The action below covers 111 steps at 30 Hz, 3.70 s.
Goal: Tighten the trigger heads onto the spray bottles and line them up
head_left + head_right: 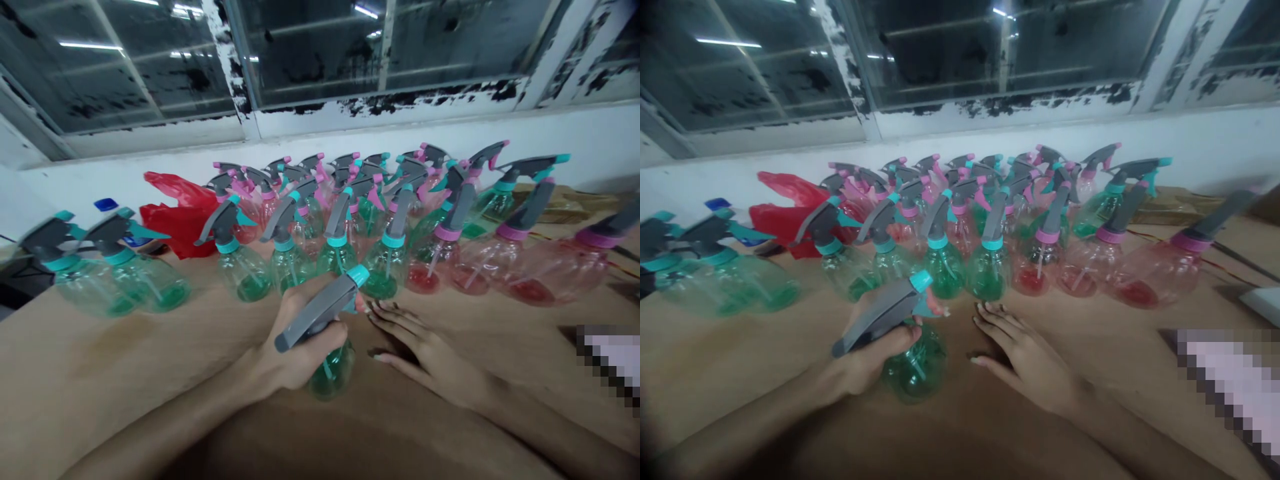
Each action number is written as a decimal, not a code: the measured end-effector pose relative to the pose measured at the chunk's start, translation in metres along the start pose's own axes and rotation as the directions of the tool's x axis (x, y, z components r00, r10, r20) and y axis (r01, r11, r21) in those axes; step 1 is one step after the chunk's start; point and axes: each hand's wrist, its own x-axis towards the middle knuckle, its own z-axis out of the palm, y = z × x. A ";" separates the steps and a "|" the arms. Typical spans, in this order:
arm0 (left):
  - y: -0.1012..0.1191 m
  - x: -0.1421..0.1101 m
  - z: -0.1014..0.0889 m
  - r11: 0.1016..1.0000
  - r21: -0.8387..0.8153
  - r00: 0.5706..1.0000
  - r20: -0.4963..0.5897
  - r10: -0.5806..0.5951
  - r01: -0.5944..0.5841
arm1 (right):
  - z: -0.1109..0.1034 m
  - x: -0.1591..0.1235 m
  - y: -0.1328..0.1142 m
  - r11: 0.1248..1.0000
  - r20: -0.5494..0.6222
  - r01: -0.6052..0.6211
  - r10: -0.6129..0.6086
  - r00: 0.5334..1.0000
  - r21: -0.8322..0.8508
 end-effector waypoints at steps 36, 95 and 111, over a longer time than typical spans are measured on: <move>-0.001 -0.001 0.002 0.998 -0.057 0.999 -0.048 0.026 -0.029 | -0.004 0.001 -0.003 0.999 -0.009 -0.020 0.020 1.000 0.037; 0.001 -0.002 0.000 0.991 -0.131 1.000 -0.016 -0.011 0.009 | -0.003 -0.002 -0.003 0.988 -0.037 0.031 -0.037 0.999 -0.151; -0.003 0.000 -0.002 0.993 -0.121 0.999 0.030 0.019 -0.016 | -0.002 -0.002 -0.003 0.992 -0.062 0.022 -0.030 0.998 -0.121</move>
